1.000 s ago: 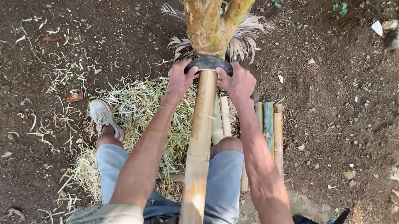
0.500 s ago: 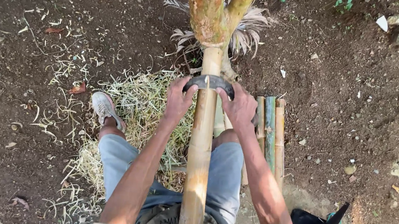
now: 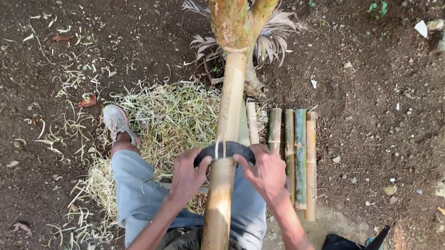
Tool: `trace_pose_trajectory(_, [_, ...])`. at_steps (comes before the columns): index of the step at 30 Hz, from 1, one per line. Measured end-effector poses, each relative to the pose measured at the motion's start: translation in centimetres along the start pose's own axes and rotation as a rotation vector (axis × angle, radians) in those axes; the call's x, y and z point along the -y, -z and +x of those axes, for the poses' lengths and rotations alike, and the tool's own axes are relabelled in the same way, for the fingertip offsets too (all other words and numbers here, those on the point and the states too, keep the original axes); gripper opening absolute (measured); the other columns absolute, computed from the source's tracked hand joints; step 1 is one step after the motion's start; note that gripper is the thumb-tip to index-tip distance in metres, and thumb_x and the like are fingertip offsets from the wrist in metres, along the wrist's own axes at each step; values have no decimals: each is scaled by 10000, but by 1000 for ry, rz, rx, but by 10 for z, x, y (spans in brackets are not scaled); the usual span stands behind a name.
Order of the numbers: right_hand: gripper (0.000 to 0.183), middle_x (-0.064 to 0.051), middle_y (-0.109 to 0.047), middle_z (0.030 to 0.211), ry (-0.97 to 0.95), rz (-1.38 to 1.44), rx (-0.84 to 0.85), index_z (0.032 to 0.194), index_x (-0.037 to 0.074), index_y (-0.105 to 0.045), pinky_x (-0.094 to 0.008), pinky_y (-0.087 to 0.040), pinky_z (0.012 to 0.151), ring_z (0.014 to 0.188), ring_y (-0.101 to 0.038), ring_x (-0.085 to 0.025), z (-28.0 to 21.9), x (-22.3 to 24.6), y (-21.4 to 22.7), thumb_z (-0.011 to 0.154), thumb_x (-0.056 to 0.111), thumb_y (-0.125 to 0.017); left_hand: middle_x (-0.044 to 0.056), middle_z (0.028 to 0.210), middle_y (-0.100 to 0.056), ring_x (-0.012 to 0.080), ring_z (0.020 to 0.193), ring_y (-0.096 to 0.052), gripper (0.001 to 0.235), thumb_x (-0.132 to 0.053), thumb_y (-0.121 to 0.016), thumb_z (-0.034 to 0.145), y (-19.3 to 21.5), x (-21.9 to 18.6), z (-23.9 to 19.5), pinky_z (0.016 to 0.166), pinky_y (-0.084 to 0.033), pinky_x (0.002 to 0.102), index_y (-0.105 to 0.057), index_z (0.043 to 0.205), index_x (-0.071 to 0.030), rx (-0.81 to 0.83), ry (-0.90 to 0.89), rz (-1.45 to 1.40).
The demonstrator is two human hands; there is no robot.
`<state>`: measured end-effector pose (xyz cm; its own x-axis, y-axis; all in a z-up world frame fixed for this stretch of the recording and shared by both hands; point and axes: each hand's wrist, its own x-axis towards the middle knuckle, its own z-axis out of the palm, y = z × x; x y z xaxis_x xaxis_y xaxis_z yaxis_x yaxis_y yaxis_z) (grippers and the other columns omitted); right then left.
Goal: Scraping the outer layer of a bamboo pole with a curved blade.
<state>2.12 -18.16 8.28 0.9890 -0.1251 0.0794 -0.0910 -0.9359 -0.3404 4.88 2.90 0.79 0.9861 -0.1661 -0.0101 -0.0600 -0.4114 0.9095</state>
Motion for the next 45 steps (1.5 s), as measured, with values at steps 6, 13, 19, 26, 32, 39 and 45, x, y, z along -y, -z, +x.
trace_pose_trajectory(6, [475, -143, -701, 665, -144, -29, 133, 823, 82, -712, -471, -535, 614, 613, -701, -333, 65, -4, -2, 842, 557, -734, 132, 736, -628, 252, 628, -594, 238, -207, -659, 945, -10, 7, 66, 591, -473, 439, -726, 1020, 8, 25, -50, 10])
trace_pose_trajectory(13, [494, -157, -683, 659, 7, -42, -122, 869, 67, -708, -478, -540, 585, 610, -704, -353, 171, -30, -27, 875, 558, -754, 61, 728, -583, 158, 560, -517, 183, -184, -588, 966, -49, 38, 205, 492, -483, 383, -696, 958, -37, -5, -95, -130])
trace_pose_trajectory(19, [489, -192, -720, 746, 6, -80, -212, 934, 64, -722, -505, -544, 649, 706, -717, -394, 226, -38, -38, 859, 545, -775, 255, 1035, -719, 393, 909, -714, 373, -224, -768, 882, -74, 67, 280, 826, -557, 493, -706, 1159, 19, -285, -297, 40])
trace_pose_trajectory(26, [506, -204, -729, 781, 24, -75, -276, 991, 55, -712, -504, -553, 667, 733, -716, -408, 232, -44, -47, 849, 537, -781, 236, 1079, -713, 394, 983, -709, 375, -204, -761, 889, -72, 60, 285, 869, -555, 480, -696, 1208, -17, -227, -158, -15])
trace_pose_trajectory(32, [454, -184, -736, 805, 56, -33, -301, 954, 49, -700, -485, -559, 656, 725, -717, -393, 192, -34, -41, 866, 485, -793, 226, 1041, -711, 374, 940, -701, 339, -197, -735, 927, -73, 74, 249, 864, -554, 473, -690, 1178, 26, -257, -318, -21])
trace_pose_trajectory(39, [411, -134, -728, 792, 128, 16, -362, 940, 51, -695, -443, -548, 582, 674, -720, -348, 107, -22, -39, 888, 446, -795, 134, 943, -621, 279, 893, -578, 284, -256, -645, 990, -44, 53, 145, 772, -534, 453, -682, 1143, -20, -73, -155, -27])
trace_pose_trajectory(45, [399, -116, -723, 761, 34, 25, -242, 933, 59, -705, -449, -545, 557, 634, -707, -325, 41, -4, -24, 875, 445, -783, 194, 966, -667, 346, 924, -614, 370, -250, -655, 968, -27, 32, 63, 886, -472, 496, -649, 1195, 42, -167, -227, 5])
